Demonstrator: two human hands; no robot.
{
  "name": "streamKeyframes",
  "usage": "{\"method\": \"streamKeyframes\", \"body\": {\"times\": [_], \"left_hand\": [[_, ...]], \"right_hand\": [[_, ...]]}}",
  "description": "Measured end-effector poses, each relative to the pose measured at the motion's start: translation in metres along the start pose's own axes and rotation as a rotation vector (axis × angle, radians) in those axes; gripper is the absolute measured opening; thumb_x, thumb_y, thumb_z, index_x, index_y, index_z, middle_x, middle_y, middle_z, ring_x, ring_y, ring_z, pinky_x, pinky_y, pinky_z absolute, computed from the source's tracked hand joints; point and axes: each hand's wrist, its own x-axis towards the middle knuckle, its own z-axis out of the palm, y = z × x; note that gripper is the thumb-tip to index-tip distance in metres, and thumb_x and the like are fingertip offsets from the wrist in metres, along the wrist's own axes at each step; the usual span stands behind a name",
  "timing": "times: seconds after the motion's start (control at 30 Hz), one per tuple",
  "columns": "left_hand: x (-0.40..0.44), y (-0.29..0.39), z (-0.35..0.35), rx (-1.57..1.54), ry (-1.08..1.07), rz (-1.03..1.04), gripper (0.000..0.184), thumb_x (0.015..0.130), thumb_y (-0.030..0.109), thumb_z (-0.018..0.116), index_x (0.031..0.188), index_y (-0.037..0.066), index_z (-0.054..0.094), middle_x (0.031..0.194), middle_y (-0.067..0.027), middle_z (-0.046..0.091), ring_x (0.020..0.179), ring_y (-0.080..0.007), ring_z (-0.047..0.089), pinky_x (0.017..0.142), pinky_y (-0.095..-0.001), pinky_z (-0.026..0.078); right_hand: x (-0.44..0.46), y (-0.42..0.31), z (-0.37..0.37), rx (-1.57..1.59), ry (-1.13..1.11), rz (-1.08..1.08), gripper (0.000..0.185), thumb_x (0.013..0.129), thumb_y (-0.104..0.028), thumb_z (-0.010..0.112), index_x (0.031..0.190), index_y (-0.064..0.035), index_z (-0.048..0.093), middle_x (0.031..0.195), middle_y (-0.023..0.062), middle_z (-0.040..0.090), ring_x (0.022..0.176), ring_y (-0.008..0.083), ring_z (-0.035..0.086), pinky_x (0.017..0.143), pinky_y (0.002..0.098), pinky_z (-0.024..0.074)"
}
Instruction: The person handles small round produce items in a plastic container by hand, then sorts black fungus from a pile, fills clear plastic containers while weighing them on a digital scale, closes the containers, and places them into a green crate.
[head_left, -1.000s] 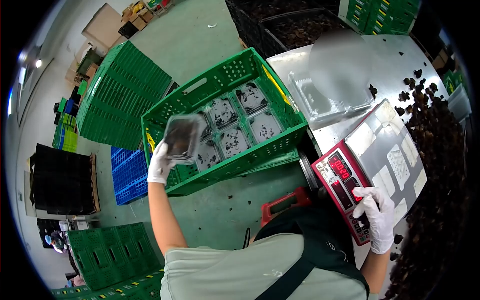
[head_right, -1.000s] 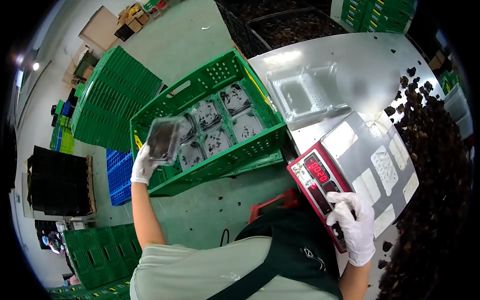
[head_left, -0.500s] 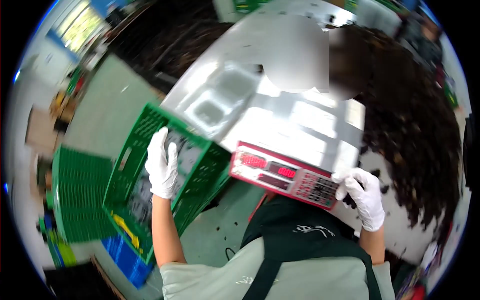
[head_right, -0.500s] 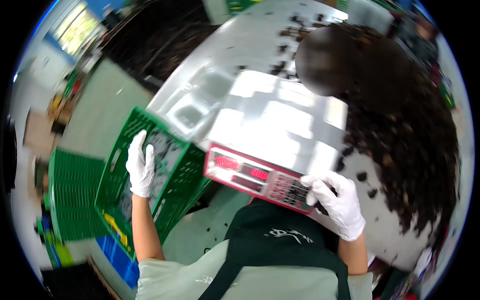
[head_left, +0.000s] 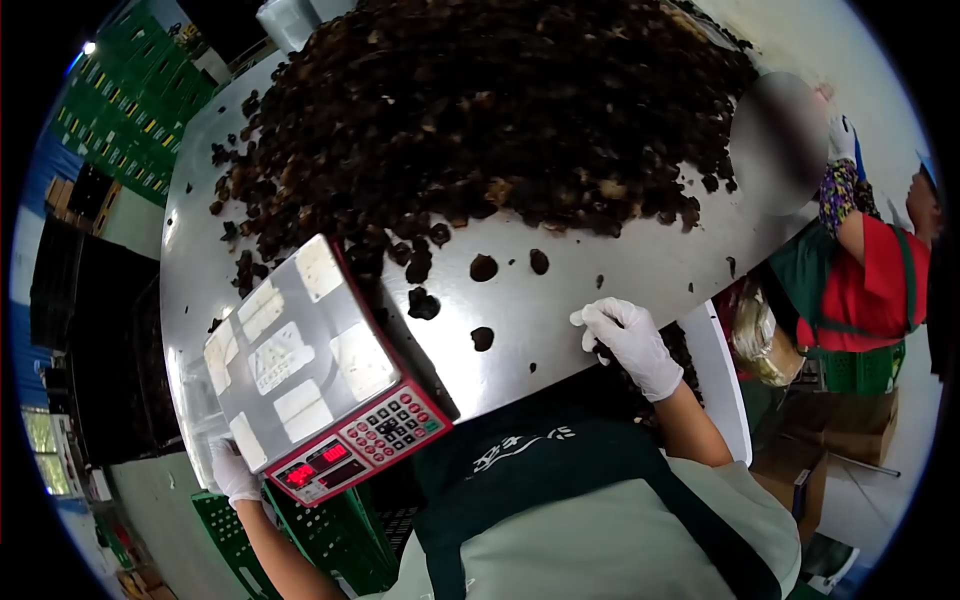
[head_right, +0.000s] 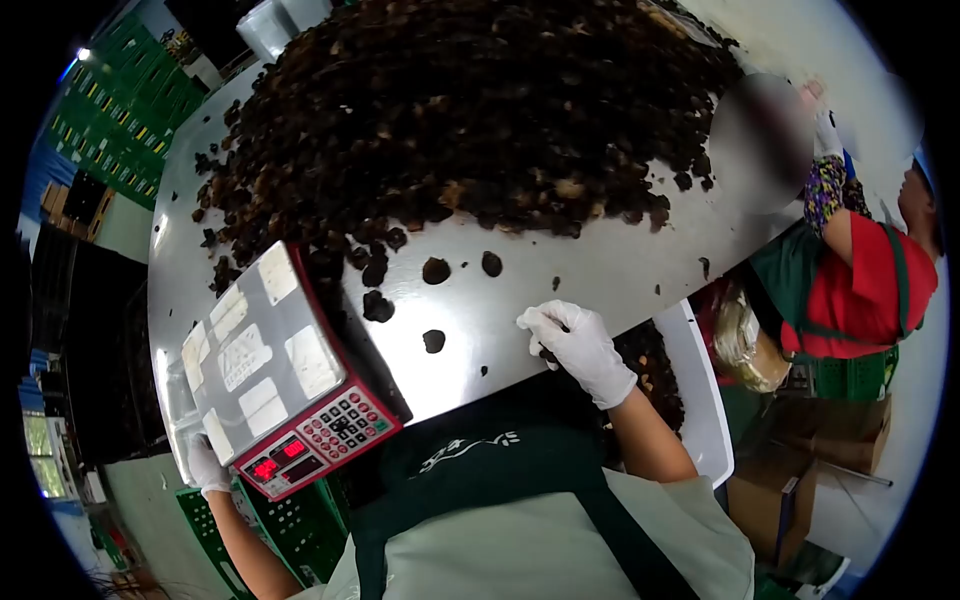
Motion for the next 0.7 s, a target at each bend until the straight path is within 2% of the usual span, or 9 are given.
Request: {"method": "streamKeyframes", "body": {"times": [0.13,0.23,0.33,0.37,0.43,0.5,0.57,0.63,0.7], "left_hand": [[0.006,-0.035,0.013,-0.430,-0.056,-0.003,0.014,0.090,0.005,0.064,0.102,-0.001,0.069,0.095,-0.0085,0.074,0.085,-0.0163,0.066,0.076,-0.0310,0.053],[0.010,-0.036,0.003,-0.256,-0.049,0.064,0.019,0.083,0.001,0.071,0.101,0.000,0.068,0.089,-0.0060,0.072,0.081,-0.0150,0.066,0.076,-0.0291,0.052],[0.019,-0.052,-0.002,-0.046,0.059,-0.058,0.028,0.075,-0.002,0.078,0.101,0.001,0.067,0.081,-0.0026,0.067,0.072,-0.0126,0.059,0.067,-0.0281,0.049],[0.033,-0.100,0.008,-0.170,0.085,0.120,0.025,0.078,0.001,0.077,0.101,-0.001,0.068,0.087,-0.0037,0.068,0.072,-0.0117,0.058,0.064,-0.0264,0.047],[0.032,-0.070,-0.033,-0.251,-0.142,-0.163,0.023,0.086,0.005,0.073,0.107,-0.004,0.066,0.093,-0.0040,0.068,0.075,-0.0112,0.058,0.065,-0.0243,0.047],[0.035,-0.074,-0.055,-0.345,0.220,-0.186,0.025,0.095,0.010,0.068,0.112,-0.007,0.065,0.098,-0.0045,0.067,0.077,-0.0102,0.058,0.065,-0.0228,0.046],[0.016,-0.011,-0.085,-0.640,0.391,-0.098,0.028,0.101,0.014,0.062,0.119,-0.008,0.064,0.103,-0.0088,0.069,0.083,-0.0121,0.060,0.073,-0.0255,0.051],[-0.002,0.040,-0.091,-0.416,0.503,0.062,0.027,0.101,0.011,0.061,0.121,-0.008,0.064,0.108,-0.0113,0.070,0.092,-0.0150,0.063,0.083,-0.0284,0.052],[-0.036,0.112,-0.084,-0.342,0.388,0.143,0.026,0.100,0.007,0.061,0.121,-0.008,0.064,0.111,-0.0128,0.071,0.099,-0.0176,0.065,0.089,-0.0302,0.052]], "right_hand": [[0.021,0.001,-0.003,-0.073,0.013,-0.062,0.022,0.097,-0.022,0.066,0.099,-0.0015,0.072,0.072,0.0002,0.063,0.058,0.0044,0.051,0.052,0.0212,0.0412],[0.042,0.012,-0.005,-0.183,0.038,-0.213,0.022,0.096,-0.023,0.068,0.098,-0.0013,0.072,0.073,-0.0001,0.063,0.060,0.0041,0.052,0.054,0.0219,0.0423],[0.053,0.007,-0.010,-0.222,0.146,-0.234,0.023,0.095,-0.025,0.069,0.099,-0.0019,0.071,0.077,-0.0001,0.065,0.068,0.0058,0.057,0.063,0.0241,0.0481],[0.055,0.003,-0.014,-0.230,0.200,-0.207,0.023,0.095,-0.024,0.070,0.100,-0.0024,0.071,0.080,0.0005,0.067,0.072,0.0067,0.060,0.068,0.0247,0.0506],[0.067,0.010,-0.023,-0.246,0.284,-0.327,0.021,0.094,-0.023,0.069,0.101,-0.0035,0.072,0.086,0.0041,0.070,0.078,0.0107,0.064,0.073,0.0266,0.0522],[0.080,0.008,-0.030,-0.266,0.353,-0.451,0.020,0.094,-0.022,0.068,0.102,-0.0045,0.073,0.091,0.0076,0.072,0.083,0.0147,0.068,0.078,0.0285,0.0539],[0.093,-0.004,-0.032,-0.434,0.333,-0.609,0.015,0.092,-0.010,0.067,0.104,-0.0028,0.072,0.100,0.0058,0.071,0.094,0.0148,0.067,0.088,0.0283,0.0524],[0.101,-0.027,-0.013,-0.455,0.303,-0.613,0.014,0.092,-0.009,0.064,0.103,-0.0038,0.073,0.099,0.0064,0.070,0.093,0.0205,0.068,0.088,0.0308,0.0532],[0.120,-0.042,0.009,-0.636,0.211,-0.710,0.016,0.095,-0.016,0.064,0.106,-0.0059,0.070,0.101,0.0055,0.069,0.093,0.0228,0.068,0.083,0.0340,0.0548]]}}
